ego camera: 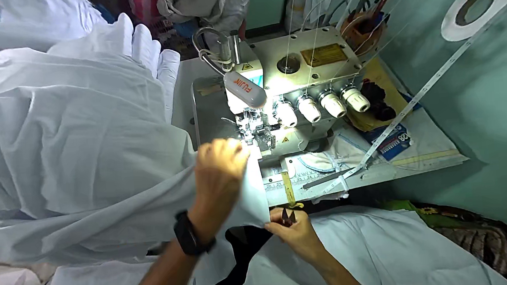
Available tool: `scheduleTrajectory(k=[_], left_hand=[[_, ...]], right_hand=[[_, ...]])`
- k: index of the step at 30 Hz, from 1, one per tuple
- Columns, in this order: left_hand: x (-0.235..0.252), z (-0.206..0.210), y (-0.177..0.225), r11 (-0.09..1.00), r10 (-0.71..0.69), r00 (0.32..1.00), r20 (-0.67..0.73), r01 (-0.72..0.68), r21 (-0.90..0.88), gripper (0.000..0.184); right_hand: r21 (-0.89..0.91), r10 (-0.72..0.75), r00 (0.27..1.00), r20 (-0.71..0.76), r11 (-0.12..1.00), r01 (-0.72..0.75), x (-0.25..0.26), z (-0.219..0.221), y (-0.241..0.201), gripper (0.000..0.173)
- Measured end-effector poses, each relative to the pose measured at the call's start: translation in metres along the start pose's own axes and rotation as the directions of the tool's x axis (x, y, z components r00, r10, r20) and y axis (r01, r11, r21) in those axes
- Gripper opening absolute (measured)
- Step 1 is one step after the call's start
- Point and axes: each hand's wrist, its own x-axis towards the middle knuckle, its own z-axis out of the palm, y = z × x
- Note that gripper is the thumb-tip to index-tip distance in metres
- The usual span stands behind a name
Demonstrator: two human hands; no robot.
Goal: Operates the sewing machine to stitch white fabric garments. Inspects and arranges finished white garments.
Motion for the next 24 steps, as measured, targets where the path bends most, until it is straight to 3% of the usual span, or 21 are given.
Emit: scheduleTrajectory(k=[2, 3, 6, 11, 17, 20, 24], left_hand=[[-0.018, 0.016, 0.023, 0.979, -0.033, 0.997, -0.063, 0.045, 0.2, 0.027], [-0.023, 0.023, 0.026, 0.972, -0.065, 0.994, -0.085, 0.082, 0.219, 0.03], [-0.021, 0.028, 0.016, 0.988, -0.127, 0.989, -0.073, 0.133, 0.078, 0.032], [0.007, 0.011, -0.022, 0.981, -0.103, 0.991, 0.089, 0.116, -0.155, 0.033], [0.048, 0.004, -0.053, 0.955, -0.153, 0.979, 0.132, 0.181, -0.237, 0.024], [0.071, 0.011, -0.07, 0.933, -0.191, 0.971, 0.14, 0.224, -0.282, 0.033], [0.092, 0.014, -0.087, 0.887, -0.287, 0.947, 0.147, 0.321, -0.333, 0.037]], right_hand=[[0.007, -0.076, 0.997, -0.021, 0.997, 0.076, -0.005, 0.001, -0.002, 0.008], [0.008, -0.099, 0.993, -0.058, 0.995, 0.099, -0.006, 0.003, -0.004, 0.007], [-0.047, -0.176, 0.97, -0.165, 0.984, 0.171, 0.0, 0.008, -0.017, 0.011], [-0.158, -0.297, 0.934, -0.198, 0.95, 0.268, 0.024, 0.017, -0.028, 0.01], [-0.144, -0.461, 0.853, -0.244, 0.887, 0.438, 0.072, 0.026, -0.038, 0.006], [-0.315, -0.613, 0.766, -0.194, 0.778, 0.543, 0.094, 0.024, -0.041, 0.01], [-0.656, -0.728, 0.665, -0.167, 0.585, 0.476, 0.106, 0.026, -0.042, 0.015]])
